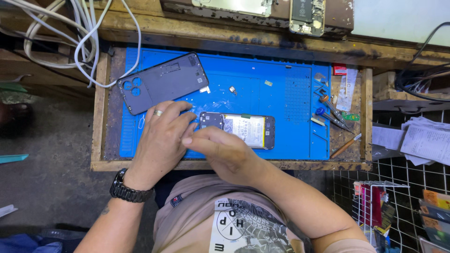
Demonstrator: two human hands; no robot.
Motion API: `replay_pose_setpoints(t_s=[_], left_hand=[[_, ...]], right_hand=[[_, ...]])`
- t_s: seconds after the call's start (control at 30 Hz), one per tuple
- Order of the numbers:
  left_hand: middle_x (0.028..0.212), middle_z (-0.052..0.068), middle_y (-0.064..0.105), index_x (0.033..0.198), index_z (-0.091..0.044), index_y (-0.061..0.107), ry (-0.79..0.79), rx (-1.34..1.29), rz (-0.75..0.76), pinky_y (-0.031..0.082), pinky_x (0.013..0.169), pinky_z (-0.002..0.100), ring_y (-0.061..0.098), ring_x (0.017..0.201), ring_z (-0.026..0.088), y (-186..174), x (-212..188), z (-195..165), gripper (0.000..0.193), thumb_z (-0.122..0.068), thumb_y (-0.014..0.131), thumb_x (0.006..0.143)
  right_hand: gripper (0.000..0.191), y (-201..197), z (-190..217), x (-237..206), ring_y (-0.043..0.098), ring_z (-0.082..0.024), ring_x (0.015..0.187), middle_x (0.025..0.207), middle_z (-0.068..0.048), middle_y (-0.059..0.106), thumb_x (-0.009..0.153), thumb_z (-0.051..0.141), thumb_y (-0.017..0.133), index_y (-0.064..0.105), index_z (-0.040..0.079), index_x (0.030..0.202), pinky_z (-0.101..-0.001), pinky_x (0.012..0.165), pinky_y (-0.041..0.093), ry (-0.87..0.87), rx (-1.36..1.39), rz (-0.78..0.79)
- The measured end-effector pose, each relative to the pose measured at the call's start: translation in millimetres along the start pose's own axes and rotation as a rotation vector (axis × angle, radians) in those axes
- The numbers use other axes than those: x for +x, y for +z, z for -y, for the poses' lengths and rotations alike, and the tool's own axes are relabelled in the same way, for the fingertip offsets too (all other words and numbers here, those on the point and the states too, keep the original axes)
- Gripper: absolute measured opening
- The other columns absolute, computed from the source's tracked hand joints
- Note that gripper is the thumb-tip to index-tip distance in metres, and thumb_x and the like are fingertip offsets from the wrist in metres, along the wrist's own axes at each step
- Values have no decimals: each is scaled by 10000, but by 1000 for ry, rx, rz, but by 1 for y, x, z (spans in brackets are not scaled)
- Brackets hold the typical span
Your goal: The person removes the back cover of a smartphone, then uses a screwdriver and tweezers to detach the camera module and battery. The components are placed on the workbench mat.
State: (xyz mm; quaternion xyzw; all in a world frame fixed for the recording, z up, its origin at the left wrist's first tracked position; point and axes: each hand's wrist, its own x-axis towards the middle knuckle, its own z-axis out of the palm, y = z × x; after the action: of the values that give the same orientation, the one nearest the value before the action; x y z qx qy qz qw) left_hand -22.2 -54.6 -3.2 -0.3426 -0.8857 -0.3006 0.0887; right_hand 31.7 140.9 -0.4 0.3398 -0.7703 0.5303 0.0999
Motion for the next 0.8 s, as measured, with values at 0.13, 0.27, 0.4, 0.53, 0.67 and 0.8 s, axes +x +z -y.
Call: replay_pose_setpoints(t_s=[0.13, 0.27, 0.4, 0.53, 0.67, 0.8], left_hand=[[1195, 127, 655, 1061, -16, 714, -9, -3, -5, 437, 990, 469, 584, 1155, 336, 0, 0, 0, 213, -108, 716, 868], [1195, 129, 655, 1055, -14, 716, -12, 2, 9, 437, 980, 468, 586, 1154, 338, -1, -2, 0, 206, -108, 721, 872], [1187, 125, 657, 1048, -16, 719, -16, -21, 7, 438, 985, 464, 588, 1155, 333, 0, 0, 1, 205, -109, 724, 866], [1192, 128, 654, 1054, -12, 718, -11, 4, -9, 432, 1007, 469, 583, 1166, 335, 2, 0, 0, 207, -110, 724, 871], [1200, 131, 656, 1065, -10, 721, -11, 8, 4, 430, 1006, 470, 581, 1173, 335, 0, -1, 0, 224, -98, 716, 859], [1184, 119, 659, 1052, -20, 719, -29, -16, 2, 436, 995, 465, 588, 1154, 323, 0, 0, -1, 197, -106, 721, 875]], right_hand=[[522, 6, -2, -3, 625, -258, 995, 1108, -106, 601, 938, -106, 652, 536, 159, 1373, -325, 894, 538, 38, -38, -60], [566, 10, -3, -7, 621, -281, 1137, 1238, -150, 544, 931, -117, 666, 506, 161, 1397, -352, 979, 548, 33, 30, -68], [570, 9, -2, -9, 641, -267, 1055, 1156, -106, 605, 890, -158, 663, 568, 132, 1371, -332, 900, 552, 33, -70, -25], [550, 8, 1, -7, 628, -283, 1010, 1101, -103, 608, 852, -120, 717, 580, 140, 1317, -364, 901, 515, 1, -200, -58], [567, 3, 3, -7, 663, -312, 1089, 1188, -162, 627, 901, -175, 611, 514, 105, 1384, -374, 943, 558, 83, 62, -36], [566, 6, 0, -7, 634, -290, 1016, 1129, -121, 603, 938, -123, 681, 497, 140, 1404, -371, 909, 538, 13, -121, -99]])
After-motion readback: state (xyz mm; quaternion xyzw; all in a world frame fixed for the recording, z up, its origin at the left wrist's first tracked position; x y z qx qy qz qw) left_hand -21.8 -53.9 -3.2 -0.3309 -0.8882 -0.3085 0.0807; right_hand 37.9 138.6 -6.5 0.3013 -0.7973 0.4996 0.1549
